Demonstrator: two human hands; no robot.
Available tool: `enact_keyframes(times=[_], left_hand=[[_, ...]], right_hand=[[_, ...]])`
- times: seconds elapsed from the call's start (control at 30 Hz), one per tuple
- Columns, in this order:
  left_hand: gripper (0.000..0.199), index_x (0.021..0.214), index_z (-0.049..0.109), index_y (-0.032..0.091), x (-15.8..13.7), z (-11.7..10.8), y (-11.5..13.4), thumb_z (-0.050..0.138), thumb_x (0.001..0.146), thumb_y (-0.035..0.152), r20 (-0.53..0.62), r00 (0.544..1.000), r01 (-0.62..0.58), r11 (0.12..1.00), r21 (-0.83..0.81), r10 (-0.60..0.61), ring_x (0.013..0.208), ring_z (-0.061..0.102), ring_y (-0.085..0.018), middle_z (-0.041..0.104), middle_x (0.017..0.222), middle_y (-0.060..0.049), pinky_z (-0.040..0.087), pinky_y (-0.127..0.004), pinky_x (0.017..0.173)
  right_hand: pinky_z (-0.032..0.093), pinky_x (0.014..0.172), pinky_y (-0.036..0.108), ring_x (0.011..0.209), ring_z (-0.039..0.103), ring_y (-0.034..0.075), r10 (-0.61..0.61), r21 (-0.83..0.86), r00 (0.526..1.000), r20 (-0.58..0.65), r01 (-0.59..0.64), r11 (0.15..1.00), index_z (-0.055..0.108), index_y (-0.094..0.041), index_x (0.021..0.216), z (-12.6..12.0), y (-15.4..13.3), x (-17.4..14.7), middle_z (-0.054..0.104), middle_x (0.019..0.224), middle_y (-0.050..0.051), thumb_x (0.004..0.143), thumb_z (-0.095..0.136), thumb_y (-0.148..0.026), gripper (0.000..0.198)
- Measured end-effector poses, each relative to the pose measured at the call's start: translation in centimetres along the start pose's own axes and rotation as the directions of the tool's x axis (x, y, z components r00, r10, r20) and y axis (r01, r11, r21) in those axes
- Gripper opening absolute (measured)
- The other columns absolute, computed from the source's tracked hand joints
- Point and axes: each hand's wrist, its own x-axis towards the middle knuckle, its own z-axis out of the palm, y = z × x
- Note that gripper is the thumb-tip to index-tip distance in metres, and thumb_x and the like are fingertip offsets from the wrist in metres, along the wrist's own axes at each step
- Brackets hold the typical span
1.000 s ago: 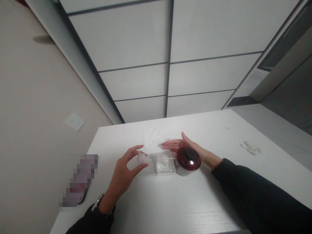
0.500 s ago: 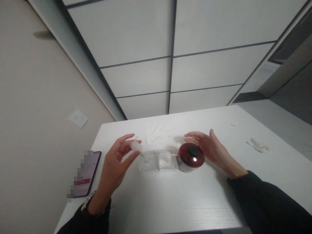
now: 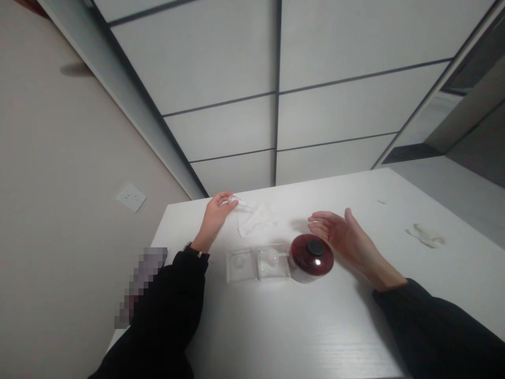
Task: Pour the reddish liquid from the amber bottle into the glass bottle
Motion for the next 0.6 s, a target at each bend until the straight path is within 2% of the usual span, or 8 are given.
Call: enact_keyframes(times=[0.13,0.27,0.43,0.6], left_hand=[[0.037,0.129,0.064,0.016,2.3,1.4,-2.7,0.069,0.101,0.039,0.075,0.997,0.030,0.997,0.075,-0.036,0.113,0.069,-0.025,0.067,0.129,-0.011,0.061,-0.048,0.097],[0.039,0.132,0.063,0.017,2.7,1.6,-4.2,0.069,0.101,0.039,0.134,0.990,0.010,0.986,0.168,-0.033,0.114,0.068,-0.026,0.066,0.132,-0.011,0.061,-0.048,0.096],[0.039,0.132,0.063,0.017,2.2,0.7,-4.9,0.069,0.101,0.039,0.190,0.982,-0.065,0.957,0.281,0.010,0.115,0.068,-0.026,0.066,0.132,-0.011,0.060,-0.049,0.098],[0.038,0.130,0.064,0.017,1.9,0.1,-4.5,0.069,0.101,0.040,0.267,0.961,-0.170,0.906,0.388,0.066,0.117,0.067,-0.027,0.066,0.133,-0.011,0.059,-0.050,0.100]], right_hand=[[0.053,0.112,0.043,0.109,0.073,0.024,0.002,0.037,1.000,-0.012,-0.001,0.999,0.077,-0.028,0.111,-0.1,0.2,0.2,0.077,0.121,0.008,0.096,0.047,-0.080,0.062],[0.054,0.110,0.042,0.107,0.072,0.023,0.000,0.045,1.000,-0.031,0.002,0.999,0.077,-0.028,0.110,-0.2,0.3,0.4,0.077,0.119,0.008,0.096,0.048,-0.078,0.060],[0.055,0.108,0.041,0.105,0.072,0.023,-0.004,0.052,0.998,-0.062,0.007,0.999,0.077,-0.027,0.108,-0.2,0.1,0.4,0.077,0.116,0.008,0.096,0.050,-0.077,0.058],[0.056,0.106,0.039,0.103,0.073,0.022,-0.003,0.059,0.998,-0.068,0.007,0.998,0.077,-0.026,0.107,-0.2,0.0,0.4,0.077,0.115,0.008,0.096,0.053,-0.076,0.057]])
